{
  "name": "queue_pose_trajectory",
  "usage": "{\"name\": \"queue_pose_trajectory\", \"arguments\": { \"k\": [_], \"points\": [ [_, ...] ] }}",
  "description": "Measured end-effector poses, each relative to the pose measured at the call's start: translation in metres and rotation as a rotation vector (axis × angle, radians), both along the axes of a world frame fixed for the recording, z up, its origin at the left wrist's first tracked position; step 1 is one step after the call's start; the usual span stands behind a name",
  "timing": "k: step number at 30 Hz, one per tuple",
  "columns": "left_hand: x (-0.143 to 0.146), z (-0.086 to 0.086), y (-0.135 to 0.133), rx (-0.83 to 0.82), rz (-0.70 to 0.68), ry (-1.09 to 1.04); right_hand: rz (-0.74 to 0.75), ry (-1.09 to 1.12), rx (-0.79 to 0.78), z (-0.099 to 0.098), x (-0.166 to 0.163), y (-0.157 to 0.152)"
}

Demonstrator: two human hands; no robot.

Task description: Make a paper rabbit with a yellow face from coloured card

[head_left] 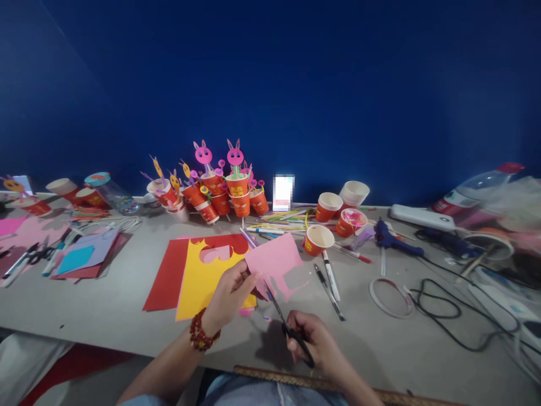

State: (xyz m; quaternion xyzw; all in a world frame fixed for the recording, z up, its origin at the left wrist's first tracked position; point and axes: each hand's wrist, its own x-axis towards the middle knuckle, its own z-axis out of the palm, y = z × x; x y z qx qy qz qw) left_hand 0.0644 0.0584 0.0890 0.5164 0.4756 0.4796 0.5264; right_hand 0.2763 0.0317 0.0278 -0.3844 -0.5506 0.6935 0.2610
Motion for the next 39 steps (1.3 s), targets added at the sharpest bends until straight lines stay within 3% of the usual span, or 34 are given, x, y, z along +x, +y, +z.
{"name": "queue_pose_trajectory", "arguments": {
  "k": [26, 39],
  "points": [
    [0.0008, 0.0072, 0.0032, -0.002, -0.006, 0.081, -0.016, 0.014, 0.016, -0.006, 0.0012, -0.0025],
    [-0.0013, 0.0059, 0.0095, 0.006, -0.084, 0.119, -0.01, 0.019, 0.034, -0.0057, 0.0036, -0.0024]
  ]
}}
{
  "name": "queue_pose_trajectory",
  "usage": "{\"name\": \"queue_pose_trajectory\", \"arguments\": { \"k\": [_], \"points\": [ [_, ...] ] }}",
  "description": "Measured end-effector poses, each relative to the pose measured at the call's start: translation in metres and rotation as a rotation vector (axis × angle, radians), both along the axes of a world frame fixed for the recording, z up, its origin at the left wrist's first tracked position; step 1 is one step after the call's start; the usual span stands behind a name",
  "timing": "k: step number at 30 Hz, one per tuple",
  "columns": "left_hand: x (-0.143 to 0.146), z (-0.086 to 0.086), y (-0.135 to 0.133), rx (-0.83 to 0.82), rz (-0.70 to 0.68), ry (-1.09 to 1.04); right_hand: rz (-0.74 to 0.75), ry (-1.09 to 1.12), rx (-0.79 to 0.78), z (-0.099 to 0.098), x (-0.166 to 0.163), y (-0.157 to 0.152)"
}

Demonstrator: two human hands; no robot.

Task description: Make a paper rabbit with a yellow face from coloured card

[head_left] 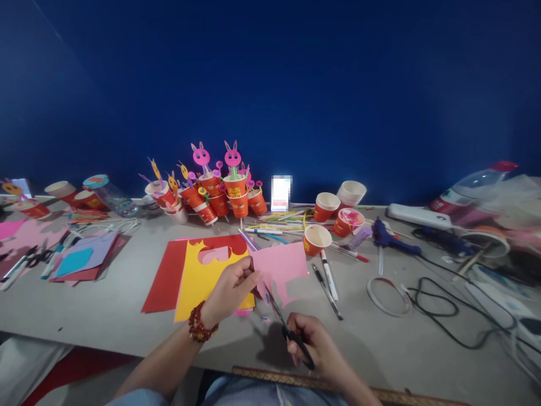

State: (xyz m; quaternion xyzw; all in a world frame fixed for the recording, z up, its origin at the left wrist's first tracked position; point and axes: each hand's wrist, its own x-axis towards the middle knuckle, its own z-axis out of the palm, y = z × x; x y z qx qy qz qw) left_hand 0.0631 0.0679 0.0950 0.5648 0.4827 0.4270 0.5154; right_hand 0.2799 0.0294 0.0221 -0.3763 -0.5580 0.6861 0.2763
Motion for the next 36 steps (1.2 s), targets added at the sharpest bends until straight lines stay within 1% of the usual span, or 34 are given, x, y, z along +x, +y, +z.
{"name": "queue_pose_trajectory", "arguments": {
  "k": [3, 7, 12, 16, 21, 26, 28, 32, 36],
  "points": [
    [-0.001, 0.0, 0.002, -0.008, -0.031, 0.002, -0.002, -0.003, -0.009, -0.001, 0.001, 0.001],
    [0.0, 0.001, 0.006, -0.005, -0.028, 0.008, -0.006, 0.001, -0.032, -0.003, 0.002, 0.001],
    [0.001, 0.002, 0.01, -0.04, -0.063, -0.041, -0.008, -0.005, -0.043, -0.006, 0.005, 0.003],
    [0.002, 0.001, 0.012, -0.037, -0.058, -0.026, -0.008, -0.017, -0.021, -0.007, 0.007, 0.005],
    [0.004, 0.001, 0.01, -0.07, -0.057, -0.054, -0.023, -0.039, 0.004, -0.009, 0.01, 0.007],
    [0.004, -0.002, 0.005, -0.13, -0.075, -0.114, 0.01, -0.026, -0.02, -0.006, 0.013, 0.007],
    [0.005, -0.005, 0.003, -0.138, -0.043, -0.147, 0.023, 0.013, -0.039, -0.004, 0.014, 0.006],
    [0.01, -0.011, -0.003, -0.128, 0.082, -0.211, 0.038, 0.085, -0.055, 0.001, 0.012, 0.002],
    [0.015, -0.015, -0.007, -0.094, 0.161, -0.282, 0.013, 0.077, -0.036, 0.004, 0.011, -0.002]
  ]
}}
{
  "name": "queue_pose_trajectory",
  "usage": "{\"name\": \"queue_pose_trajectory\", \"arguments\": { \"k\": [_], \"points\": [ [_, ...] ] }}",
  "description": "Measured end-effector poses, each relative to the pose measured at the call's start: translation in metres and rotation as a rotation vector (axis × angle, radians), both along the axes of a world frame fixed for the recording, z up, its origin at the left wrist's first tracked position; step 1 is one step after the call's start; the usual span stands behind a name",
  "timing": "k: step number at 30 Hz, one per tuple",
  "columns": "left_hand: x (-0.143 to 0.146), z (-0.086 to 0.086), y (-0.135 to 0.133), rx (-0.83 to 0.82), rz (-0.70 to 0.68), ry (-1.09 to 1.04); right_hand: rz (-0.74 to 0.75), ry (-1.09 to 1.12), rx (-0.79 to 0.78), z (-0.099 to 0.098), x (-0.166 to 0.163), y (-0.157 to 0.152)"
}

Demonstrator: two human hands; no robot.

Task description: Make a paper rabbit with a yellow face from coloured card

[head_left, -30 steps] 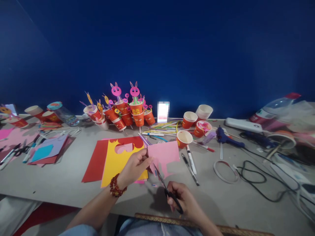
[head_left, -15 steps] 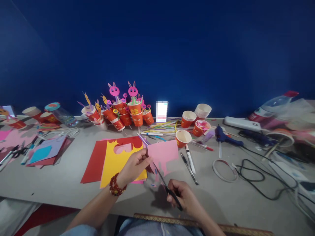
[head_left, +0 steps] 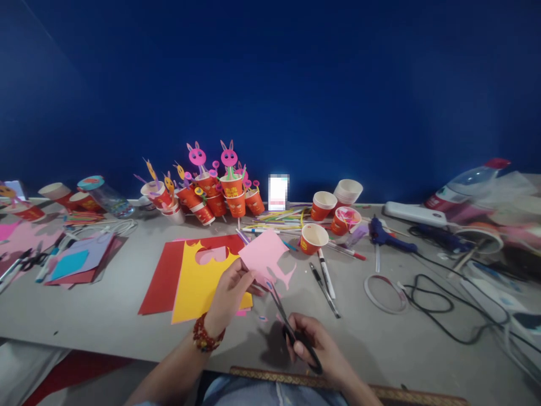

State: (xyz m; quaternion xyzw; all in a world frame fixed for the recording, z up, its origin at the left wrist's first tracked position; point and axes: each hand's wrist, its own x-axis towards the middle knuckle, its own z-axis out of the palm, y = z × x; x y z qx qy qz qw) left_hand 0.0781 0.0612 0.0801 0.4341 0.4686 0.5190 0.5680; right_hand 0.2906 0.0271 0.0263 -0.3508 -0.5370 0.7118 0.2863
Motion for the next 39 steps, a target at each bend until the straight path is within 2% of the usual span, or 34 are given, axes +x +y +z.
{"name": "queue_pose_trajectory", "arguments": {
  "k": [5, 15, 31, 39],
  "points": [
    [0.005, -0.003, -0.002, 0.005, 0.059, -0.032, -0.031, -0.003, 0.057, 0.0, -0.005, -0.002],
    [0.014, -0.005, -0.007, -0.024, 0.097, -0.029, -0.06, 0.02, 0.019, -0.005, -0.016, 0.0],
    [0.018, -0.005, -0.008, -0.103, 0.081, 0.011, -0.092, -0.031, 0.033, -0.002, -0.017, 0.0],
    [0.021, -0.008, -0.008, -0.079, 0.08, 0.001, -0.11, -0.054, 0.039, -0.005, -0.016, 0.0]
  ]
}}
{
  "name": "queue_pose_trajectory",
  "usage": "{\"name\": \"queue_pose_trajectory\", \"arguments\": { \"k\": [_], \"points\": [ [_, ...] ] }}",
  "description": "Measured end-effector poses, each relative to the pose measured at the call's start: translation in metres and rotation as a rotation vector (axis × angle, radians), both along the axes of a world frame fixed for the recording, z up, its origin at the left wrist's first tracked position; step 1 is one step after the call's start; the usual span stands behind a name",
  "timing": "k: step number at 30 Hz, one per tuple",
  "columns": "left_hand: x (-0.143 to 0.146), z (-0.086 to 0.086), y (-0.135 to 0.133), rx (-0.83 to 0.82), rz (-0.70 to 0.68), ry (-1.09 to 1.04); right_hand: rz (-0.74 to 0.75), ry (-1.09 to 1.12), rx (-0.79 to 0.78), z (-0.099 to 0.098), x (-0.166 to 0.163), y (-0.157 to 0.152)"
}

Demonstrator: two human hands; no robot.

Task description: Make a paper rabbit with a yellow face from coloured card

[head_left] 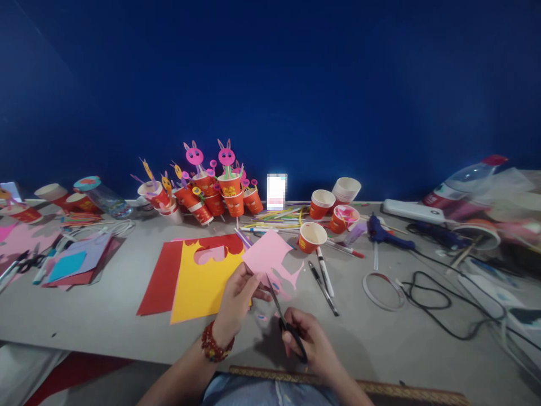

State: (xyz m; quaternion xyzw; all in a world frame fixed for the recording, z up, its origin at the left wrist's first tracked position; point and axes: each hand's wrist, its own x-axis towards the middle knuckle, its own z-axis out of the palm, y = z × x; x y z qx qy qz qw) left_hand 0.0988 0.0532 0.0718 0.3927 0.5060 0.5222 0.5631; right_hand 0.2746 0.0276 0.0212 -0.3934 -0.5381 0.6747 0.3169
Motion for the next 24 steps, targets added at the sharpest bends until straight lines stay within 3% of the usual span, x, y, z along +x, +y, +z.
{"name": "queue_pose_trajectory", "arguments": {
  "k": [11, 24],
  "points": [
    [0.012, 0.0, 0.0, 0.071, -0.037, -0.003, -0.032, -0.063, 0.009, -0.004, -0.001, 0.001],
    [0.033, -0.005, -0.001, 0.112, 0.06, -0.073, -0.102, -0.187, 0.143, -0.014, -0.001, -0.001]
  ]
}}
